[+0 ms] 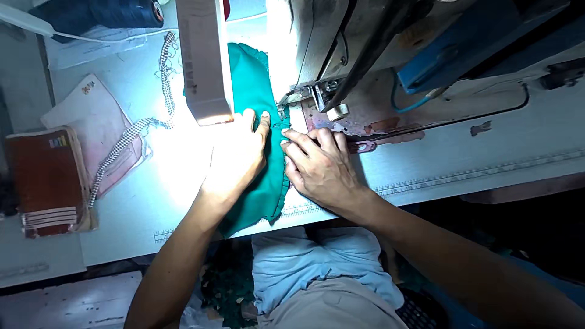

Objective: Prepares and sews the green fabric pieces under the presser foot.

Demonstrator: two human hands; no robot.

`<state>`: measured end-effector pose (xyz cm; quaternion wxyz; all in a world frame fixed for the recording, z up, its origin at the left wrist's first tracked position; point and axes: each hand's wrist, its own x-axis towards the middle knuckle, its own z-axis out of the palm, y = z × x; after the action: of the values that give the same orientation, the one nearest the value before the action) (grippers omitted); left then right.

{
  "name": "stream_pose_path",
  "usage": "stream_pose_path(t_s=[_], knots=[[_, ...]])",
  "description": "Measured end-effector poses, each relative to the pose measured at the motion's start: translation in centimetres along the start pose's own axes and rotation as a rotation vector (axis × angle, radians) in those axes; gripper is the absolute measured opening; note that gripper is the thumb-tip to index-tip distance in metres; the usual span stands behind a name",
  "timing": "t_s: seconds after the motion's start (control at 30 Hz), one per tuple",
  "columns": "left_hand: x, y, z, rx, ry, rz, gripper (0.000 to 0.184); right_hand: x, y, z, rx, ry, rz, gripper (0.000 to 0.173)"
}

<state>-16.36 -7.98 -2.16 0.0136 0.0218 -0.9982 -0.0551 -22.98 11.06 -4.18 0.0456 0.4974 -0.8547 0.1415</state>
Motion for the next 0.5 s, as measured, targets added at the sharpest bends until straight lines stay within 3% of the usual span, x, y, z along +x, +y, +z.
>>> stream_pose_path(t_s=[0.5], knots=[[0.02,0.06,0.49,-0.003,0.025,-0.029,0.047,0.42,-0.25,-0.71,-0.029,-0.013,0.043,0.031]])
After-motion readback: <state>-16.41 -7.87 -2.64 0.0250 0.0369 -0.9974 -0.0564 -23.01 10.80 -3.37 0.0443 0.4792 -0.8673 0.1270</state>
